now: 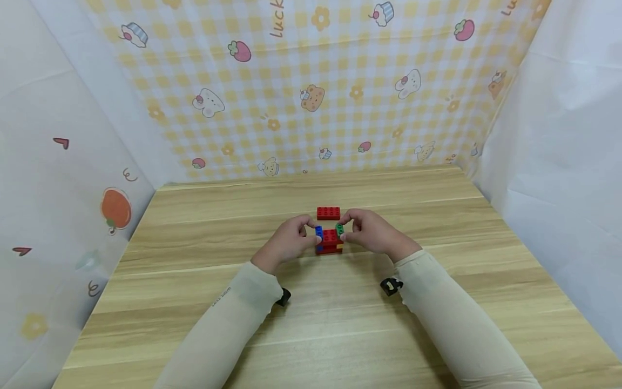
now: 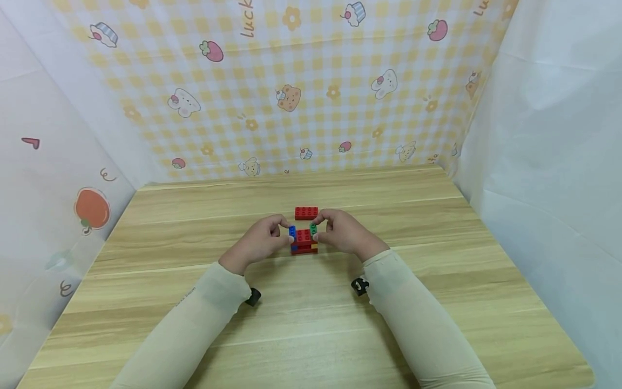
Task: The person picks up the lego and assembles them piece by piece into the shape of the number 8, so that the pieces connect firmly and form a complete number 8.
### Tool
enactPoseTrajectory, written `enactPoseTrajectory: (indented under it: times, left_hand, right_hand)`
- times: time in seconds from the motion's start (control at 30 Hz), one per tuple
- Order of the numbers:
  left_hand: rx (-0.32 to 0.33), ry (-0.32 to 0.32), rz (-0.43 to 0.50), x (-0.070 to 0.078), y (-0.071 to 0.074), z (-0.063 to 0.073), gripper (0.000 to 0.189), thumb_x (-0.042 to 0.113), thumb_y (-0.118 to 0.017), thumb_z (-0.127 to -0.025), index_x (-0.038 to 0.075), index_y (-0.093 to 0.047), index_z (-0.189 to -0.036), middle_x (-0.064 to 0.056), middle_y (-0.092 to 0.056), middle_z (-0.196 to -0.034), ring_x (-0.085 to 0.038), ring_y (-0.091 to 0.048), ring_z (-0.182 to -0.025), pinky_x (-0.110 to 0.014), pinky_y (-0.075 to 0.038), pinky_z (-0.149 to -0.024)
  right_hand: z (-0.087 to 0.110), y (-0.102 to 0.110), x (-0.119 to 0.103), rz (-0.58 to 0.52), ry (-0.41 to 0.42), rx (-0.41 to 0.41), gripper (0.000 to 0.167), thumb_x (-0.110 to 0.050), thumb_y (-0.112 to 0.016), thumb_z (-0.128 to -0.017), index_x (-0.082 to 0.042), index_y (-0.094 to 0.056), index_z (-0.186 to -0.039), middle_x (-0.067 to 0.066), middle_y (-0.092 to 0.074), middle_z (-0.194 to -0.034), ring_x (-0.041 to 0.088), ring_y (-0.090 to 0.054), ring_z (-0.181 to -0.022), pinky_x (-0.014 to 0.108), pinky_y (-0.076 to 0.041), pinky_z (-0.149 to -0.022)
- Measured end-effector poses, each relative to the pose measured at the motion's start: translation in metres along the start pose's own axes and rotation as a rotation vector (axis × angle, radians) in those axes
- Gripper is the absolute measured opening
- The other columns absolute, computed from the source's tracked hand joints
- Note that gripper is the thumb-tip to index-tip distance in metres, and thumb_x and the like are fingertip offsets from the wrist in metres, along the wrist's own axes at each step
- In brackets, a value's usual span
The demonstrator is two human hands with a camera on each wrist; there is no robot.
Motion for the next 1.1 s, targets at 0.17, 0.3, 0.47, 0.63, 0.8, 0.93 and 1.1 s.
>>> enactPoseTrajectory:
  times: [0.17,0.3,0.47,0.63,0.8,0.93,1.1]
  left_hand:
    - [-0.002,0.002,-0.001,0.0007,-0.0004,0.0002,0.026,0.027,-0.073,-0.1,0.018,-0.069,-0.125,0.0,-0.044,-0.069,-0.017,-0.04,-0.055,-0.03,-0.035,-0.054]
    - [-0.005,0.001,0.001,0.0011,0.0,0.0008,0.026,0.026,-0.073,-0.1,0.018,-0.069,-0.125,0.0,-0.044,-0.069,-0.017,-0.039,-0.055,-0.03,-0.035,-0.054]
    - [-0.007,-0.002,0.009,0.0009,0.0004,0.0007,0.026,0.025,-0.073,-0.1,0.017,-0.069,-0.125,0.0,-0.044,-0.068,-0.017,-0.039,-0.055,-0.03,-0.035,-0.054]
    - [-0.007,-0.003,0.012,0.0009,0.0007,0.0007,0.026,0.026,-0.073,-0.1,0.017,-0.069,-0.124,0.001,-0.044,-0.068,-0.017,-0.039,-0.054,-0.03,-0.035,-0.054]
    - [-0.01,-0.006,0.009,0.0004,0.0001,-0.0002,0.026,0.025,-0.073,-0.101,0.017,-0.069,-0.124,0.001,-0.042,-0.067,-0.017,-0.038,-0.054,-0.03,-0.034,-0.054]
    - [-0.009,-0.003,0.005,0.0006,0.0001,-0.0007,0.026,0.026,-0.072,-0.101,0.018,-0.068,-0.124,0.001,-0.042,-0.068,-0.017,-0.038,-0.054,-0.03,-0.034,-0.053]
    - [-0.007,0.001,0.029,0.0002,-0.0003,-0.0008,0.029,0.026,-0.073,-0.1,0.019,-0.067,-0.127,0.001,-0.042,-0.07,-0.018,-0.038,-0.055,-0.03,-0.033,-0.053]
  right_hand:
    - [-0.0013,-0.0002,0.003,-0.025,0.003,-0.017,0.026,-0.014,-0.076,-0.098,-0.01,-0.066,-0.122,0.002,-0.048,-0.071,0.018,-0.045,-0.062,0.028,-0.039,-0.056]
    - [-0.0019,-0.0008,0.0042,-0.043,0.004,-0.017,0.025,-0.013,-0.075,-0.098,-0.01,-0.066,-0.121,0.002,-0.048,-0.072,0.018,-0.045,-0.062,0.028,-0.039,-0.056]
    - [-0.0017,-0.0016,0.0057,-0.064,0.003,-0.018,0.025,-0.013,-0.075,-0.098,-0.01,-0.065,-0.121,0.002,-0.048,-0.072,0.018,-0.044,-0.061,0.028,-0.039,-0.056]
    - [-0.0017,-0.0018,0.0062,-0.081,0.001,-0.02,0.024,-0.013,-0.075,-0.099,-0.011,-0.065,-0.121,0.002,-0.048,-0.071,0.018,-0.043,-0.06,0.028,-0.038,-0.056]
    - [-0.002,-0.0013,0.0074,-0.072,0.008,-0.02,0.025,-0.013,-0.075,-0.099,-0.01,-0.065,-0.121,0.002,-0.048,-0.071,0.018,-0.043,-0.06,0.028,-0.038,-0.056]
    - [-0.0025,-0.0012,0.0087,-0.07,0.013,-0.02,0.024,-0.012,-0.075,-0.098,-0.01,-0.065,-0.12,0.002,-0.047,-0.07,0.018,-0.043,-0.06,0.028,-0.039,-0.056]
    - [-0.0025,-0.0004,0.008,-0.064,0.014,-0.02,0.024,-0.012,-0.076,-0.098,-0.011,-0.065,-0.12,0.001,-0.048,-0.07,0.018,-0.044,-0.06,0.028,-0.039,-0.057]
Point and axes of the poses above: each hand's wrist, its own z-axis away from the middle knuckle, its own y-axis out of the back of the hand, x = y × z, the point moved 1 cm from there along -z, towards the middle knuckle
